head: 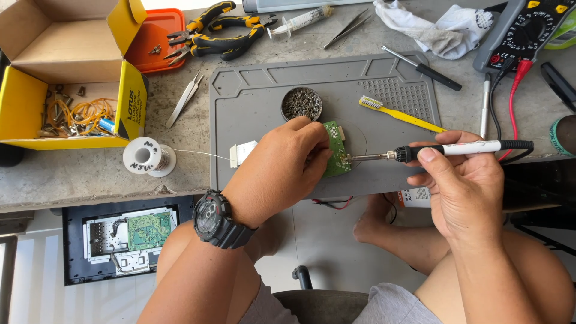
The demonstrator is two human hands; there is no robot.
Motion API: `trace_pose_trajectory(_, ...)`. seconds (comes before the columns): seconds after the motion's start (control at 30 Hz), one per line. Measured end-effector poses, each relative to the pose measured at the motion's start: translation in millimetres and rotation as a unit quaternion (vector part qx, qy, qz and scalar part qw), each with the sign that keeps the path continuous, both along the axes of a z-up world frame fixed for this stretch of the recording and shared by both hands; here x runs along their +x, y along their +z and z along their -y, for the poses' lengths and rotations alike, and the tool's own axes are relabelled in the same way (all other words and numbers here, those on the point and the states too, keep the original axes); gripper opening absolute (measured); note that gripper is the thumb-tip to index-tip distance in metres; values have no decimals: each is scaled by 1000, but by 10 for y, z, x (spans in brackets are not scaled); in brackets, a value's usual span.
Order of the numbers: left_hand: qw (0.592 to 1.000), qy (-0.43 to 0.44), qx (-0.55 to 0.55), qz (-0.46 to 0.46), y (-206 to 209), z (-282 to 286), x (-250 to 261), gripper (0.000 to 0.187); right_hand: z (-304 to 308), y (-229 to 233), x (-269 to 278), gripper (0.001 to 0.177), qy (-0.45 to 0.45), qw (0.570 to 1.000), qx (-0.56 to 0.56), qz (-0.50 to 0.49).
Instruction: The person uses a soldering iron and solder wire to solder components on a green circuit board. They hold the board steady with one hand while applying heat and solder with the other. The work is performed on a gray mat on a cluttered workbench.
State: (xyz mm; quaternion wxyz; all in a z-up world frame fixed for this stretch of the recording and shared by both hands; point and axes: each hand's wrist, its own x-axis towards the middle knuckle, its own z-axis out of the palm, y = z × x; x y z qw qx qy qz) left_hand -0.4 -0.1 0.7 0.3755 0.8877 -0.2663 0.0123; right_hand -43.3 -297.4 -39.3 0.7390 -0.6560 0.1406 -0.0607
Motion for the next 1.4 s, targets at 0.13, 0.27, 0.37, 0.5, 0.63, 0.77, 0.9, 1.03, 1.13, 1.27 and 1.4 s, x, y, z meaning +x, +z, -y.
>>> trace_pose_trajectory(0.13, 1000, -4, -9, 8, -3, 0, 4, 11, -12, 11, 10, 33, -7, 1000, -1, -4)
trace_pose_trajectory(0.27, 1000, -3, -6, 3, 2, 0, 5, 12, -4, 8, 4, 31, -9, 1000, 5, -3)
trace_pose_trajectory(0.37, 1000, -2, -2, 1, -2, 2, 3, 11, -2, 1, 2, 32, -4, 1000, 5, 1)
trace_pose_trajectory(0.5, 1000, -1, -2, 0, 12, 1, 1, 11, -20, 7, 0, 31, -5, 1000, 2, 3)
trace_pose_trajectory(0.63, 1000, -1, -2, 5, -1, -4, 3, 10, 4, 0, 7, 32, 4, 1000, -3, 4)
trace_pose_trajectory(0.77, 1000, -4, -4, 6, 1, 0, 3, 10, 8, -4, 7, 31, -1, 1000, 0, 3)
trace_pose_trajectory(0.9, 1000, -2, -5, 2, -4, -2, 4, 10, -3, -7, 9, 32, -1, 1000, 2, 3)
trace_pose_trajectory(1.03, 1000, -4, -5, 0, -4, -3, 7, 11, -1, 9, 12, 32, -2, 1000, -1, -1)
trace_pose_trajectory(1.13, 1000, -2, -2, 1, -6, -3, 4, 10, -17, 19, 16, 31, -10, 1000, 0, -5)
trace_pose_trajectory(1.27, 1000, -1, -5, -2, -5, -3, 7, 10, -9, 3, 13, 32, -7, 1000, -1, -5)
trace_pose_trajectory(1.4, 1000, -4, -4, -6, -1, -4, 6, 11, -4, 12, 12, 32, -3, 1000, -2, -1)
